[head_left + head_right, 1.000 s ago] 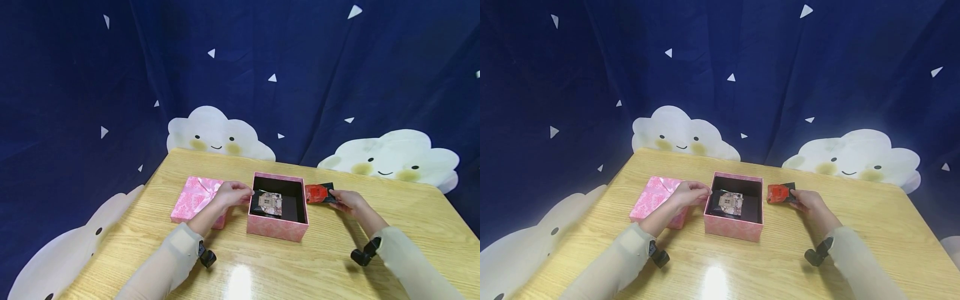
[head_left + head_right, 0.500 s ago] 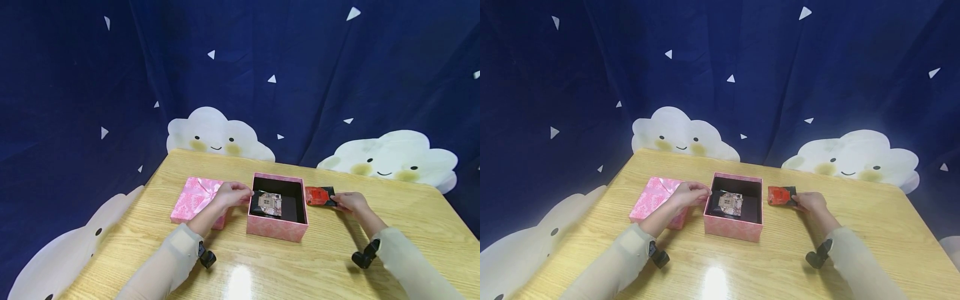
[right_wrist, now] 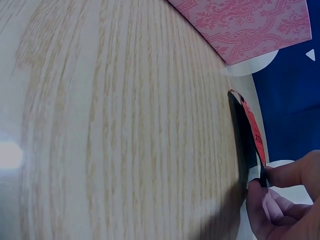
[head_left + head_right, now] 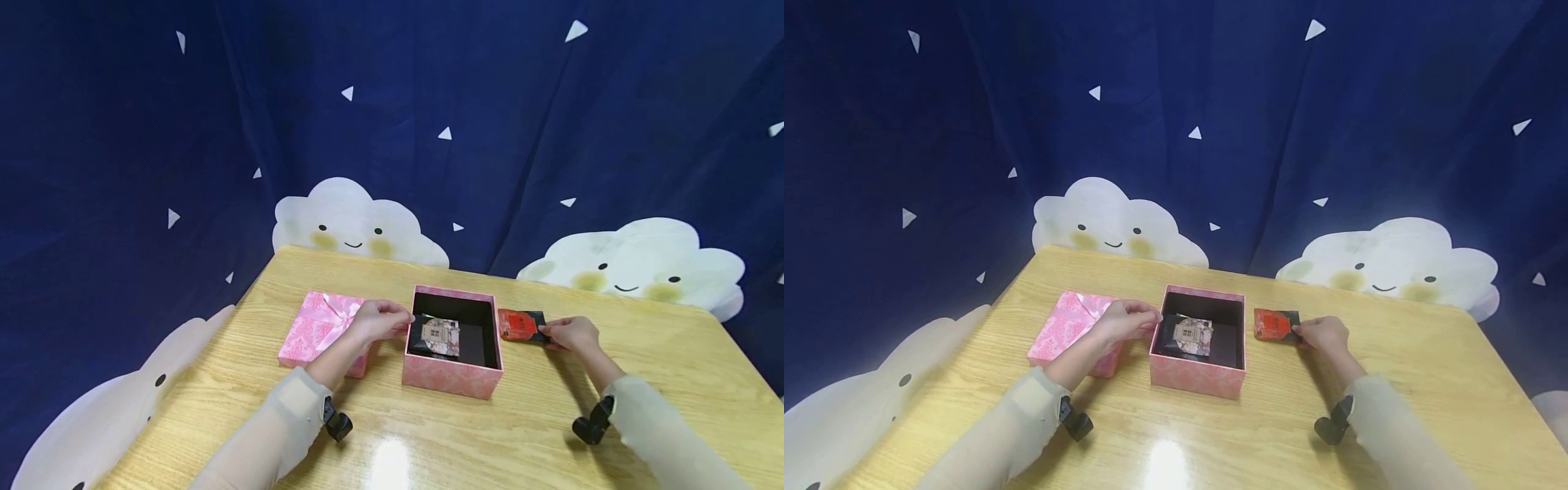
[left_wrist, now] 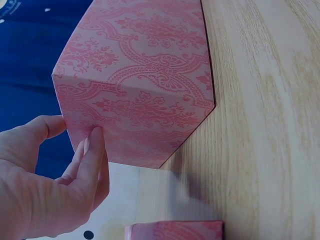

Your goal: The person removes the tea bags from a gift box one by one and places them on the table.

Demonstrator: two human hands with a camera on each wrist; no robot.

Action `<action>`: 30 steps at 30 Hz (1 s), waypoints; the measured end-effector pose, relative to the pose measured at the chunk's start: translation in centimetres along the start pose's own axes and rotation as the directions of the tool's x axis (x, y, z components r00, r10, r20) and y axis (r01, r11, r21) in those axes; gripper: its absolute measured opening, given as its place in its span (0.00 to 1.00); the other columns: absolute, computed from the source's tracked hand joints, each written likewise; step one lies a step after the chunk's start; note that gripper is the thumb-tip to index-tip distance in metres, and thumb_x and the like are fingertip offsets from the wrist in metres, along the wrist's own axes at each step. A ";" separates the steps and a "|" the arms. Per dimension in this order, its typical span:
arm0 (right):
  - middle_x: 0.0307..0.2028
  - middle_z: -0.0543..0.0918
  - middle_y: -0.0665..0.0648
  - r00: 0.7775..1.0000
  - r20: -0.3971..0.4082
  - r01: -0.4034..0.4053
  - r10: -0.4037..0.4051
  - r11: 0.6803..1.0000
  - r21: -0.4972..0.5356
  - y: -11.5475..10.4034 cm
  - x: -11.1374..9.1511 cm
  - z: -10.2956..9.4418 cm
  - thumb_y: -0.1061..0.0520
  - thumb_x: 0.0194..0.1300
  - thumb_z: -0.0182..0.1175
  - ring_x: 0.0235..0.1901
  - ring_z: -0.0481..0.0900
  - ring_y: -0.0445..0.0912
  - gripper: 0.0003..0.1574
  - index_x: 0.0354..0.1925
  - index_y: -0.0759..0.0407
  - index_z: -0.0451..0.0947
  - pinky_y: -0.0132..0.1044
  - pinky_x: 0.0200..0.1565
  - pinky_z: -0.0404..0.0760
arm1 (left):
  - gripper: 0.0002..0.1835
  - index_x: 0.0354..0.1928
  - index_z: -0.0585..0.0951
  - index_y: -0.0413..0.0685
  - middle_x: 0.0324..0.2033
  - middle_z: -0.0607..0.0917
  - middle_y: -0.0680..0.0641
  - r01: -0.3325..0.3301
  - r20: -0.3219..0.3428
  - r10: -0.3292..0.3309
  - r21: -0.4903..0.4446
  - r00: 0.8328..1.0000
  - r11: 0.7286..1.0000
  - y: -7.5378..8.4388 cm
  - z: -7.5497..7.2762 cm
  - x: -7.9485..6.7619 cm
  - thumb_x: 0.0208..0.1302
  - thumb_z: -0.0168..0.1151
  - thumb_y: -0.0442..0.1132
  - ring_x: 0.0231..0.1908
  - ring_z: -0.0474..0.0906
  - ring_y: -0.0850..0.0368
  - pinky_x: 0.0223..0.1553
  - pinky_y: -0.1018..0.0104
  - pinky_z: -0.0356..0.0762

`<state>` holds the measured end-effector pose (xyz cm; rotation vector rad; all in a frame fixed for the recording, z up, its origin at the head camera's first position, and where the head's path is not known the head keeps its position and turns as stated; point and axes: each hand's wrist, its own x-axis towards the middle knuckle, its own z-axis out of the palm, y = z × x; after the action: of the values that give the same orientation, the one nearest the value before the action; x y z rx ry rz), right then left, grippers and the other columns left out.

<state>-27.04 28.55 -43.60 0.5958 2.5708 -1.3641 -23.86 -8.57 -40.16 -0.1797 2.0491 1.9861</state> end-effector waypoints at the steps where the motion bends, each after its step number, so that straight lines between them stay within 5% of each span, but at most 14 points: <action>1: 0.28 0.81 0.54 1.000 -0.002 0.001 -0.001 1.000 -0.004 0.1 0.0 0.0 0.61 0.59 0.63 0.19 0.80 0.36 0.24 0.50 0.76 0.77 0.33 0.29 0.87 | 0.11 0.41 0.81 0.32 0.30 0.86 0.46 -0.002 0.002 0.002 0.001 1.000 1.000 0.0 0.0 0.0 0.56 0.64 0.31 0.29 0.82 0.62 0.43 0.62 0.88; 12: 0.16 0.80 0.47 0.999 -0.007 0.045 -0.045 0.999 -0.004 0.7 0.1 0.1 0.57 0.63 0.59 0.16 0.80 0.36 0.26 0.49 0.80 0.76 0.32 0.24 0.86 | 0.12 0.42 0.81 0.34 0.41 0.87 0.35 0.010 0.004 -0.010 0.002 1.000 1.000 0.1 0.0 0.0 0.56 0.65 0.32 0.38 0.87 0.52 0.46 0.60 0.87; 22: 0.17 0.83 0.47 0.995 0.017 0.100 -0.099 0.993 -0.064 0.3 -1.0 -0.5 0.53 0.67 0.55 0.18 0.80 0.36 0.29 0.49 0.81 0.74 0.35 0.28 0.87 | 0.10 0.40 0.81 0.34 0.38 0.87 0.36 0.003 0.002 -0.003 -0.011 1.000 1.000 0.0 0.1 0.0 0.56 0.65 0.31 0.29 0.83 0.62 0.44 0.61 0.88; 30: 0.20 0.82 0.42 0.979 0.158 0.124 -0.126 0.992 0.025 -2.6 -2.9 -1.2 0.52 0.70 0.54 0.22 0.79 0.33 0.32 0.56 0.80 0.67 0.31 0.32 0.86 | 0.10 0.40 0.81 0.34 0.35 0.88 0.39 0.004 -0.005 -0.004 -0.004 1.000 1.000 -0.1 0.1 0.0 0.56 0.65 0.32 0.33 0.85 0.57 0.46 0.59 0.87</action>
<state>-25.44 27.46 -40.04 0.3172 2.5076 -1.4088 -23.85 -8.49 -40.26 -0.1897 2.0460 1.9899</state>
